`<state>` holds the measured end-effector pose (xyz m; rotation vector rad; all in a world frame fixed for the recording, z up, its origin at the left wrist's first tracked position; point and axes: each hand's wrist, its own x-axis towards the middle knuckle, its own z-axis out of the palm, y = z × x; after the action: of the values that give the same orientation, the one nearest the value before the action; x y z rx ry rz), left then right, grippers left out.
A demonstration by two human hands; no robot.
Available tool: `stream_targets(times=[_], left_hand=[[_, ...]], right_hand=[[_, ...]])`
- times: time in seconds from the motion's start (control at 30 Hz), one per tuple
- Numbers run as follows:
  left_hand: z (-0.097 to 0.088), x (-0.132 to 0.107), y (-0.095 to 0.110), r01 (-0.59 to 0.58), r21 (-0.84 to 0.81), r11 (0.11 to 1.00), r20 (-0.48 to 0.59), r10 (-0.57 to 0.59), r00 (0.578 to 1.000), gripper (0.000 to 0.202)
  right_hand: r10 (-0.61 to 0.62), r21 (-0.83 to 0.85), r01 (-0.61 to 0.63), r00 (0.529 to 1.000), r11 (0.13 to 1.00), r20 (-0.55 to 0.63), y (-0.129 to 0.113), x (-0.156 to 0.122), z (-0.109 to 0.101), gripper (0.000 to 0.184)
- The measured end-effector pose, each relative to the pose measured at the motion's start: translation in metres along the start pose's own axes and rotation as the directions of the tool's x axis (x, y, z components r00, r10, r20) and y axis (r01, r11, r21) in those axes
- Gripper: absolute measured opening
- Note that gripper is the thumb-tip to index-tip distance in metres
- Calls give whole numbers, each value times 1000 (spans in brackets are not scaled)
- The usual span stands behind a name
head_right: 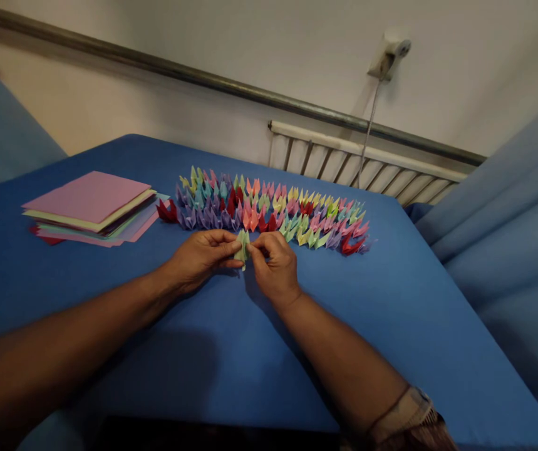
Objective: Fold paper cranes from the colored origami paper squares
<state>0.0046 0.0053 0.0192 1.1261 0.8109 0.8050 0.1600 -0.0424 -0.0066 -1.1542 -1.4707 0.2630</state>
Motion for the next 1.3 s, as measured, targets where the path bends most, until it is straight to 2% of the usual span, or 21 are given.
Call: stream_targets(times=[0.3,0.47,0.6,0.77,0.9,1.0,1.13,1.3], left_hand=[[2,-2,3,16,-78,997,-17,-17,1000,28],[0,0,0,7,-77,997,-21,-8,1000,27],[-1,1,0,5,-110,994,-19,-7,1000,25],[-4,2,4,89,-204,975,4,-90,996,17],[-7,2,6,159,-256,954,63,-148,987,10],[-8,3,5,157,-261,953,72,-143,987,9],[-7,3,3,142,-243,960,70,-129,989,9],[-7,3,1,121,-201,972,77,-108,991,17]], right_hand=[[-6,27,6,1000,1000,2,-3,0,0,9],[41,61,-41,999,997,-6,1,-2,3,1],[72,72,-72,997,995,1,3,-3,5,2],[152,131,-155,988,979,31,9,-5,8,6],[187,183,-191,982,964,40,11,-7,11,4],[163,179,-167,986,970,41,7,-6,9,4],[67,99,-69,998,993,21,-1,-3,4,2],[12,81,-16,999,997,46,-4,-1,1,5]])
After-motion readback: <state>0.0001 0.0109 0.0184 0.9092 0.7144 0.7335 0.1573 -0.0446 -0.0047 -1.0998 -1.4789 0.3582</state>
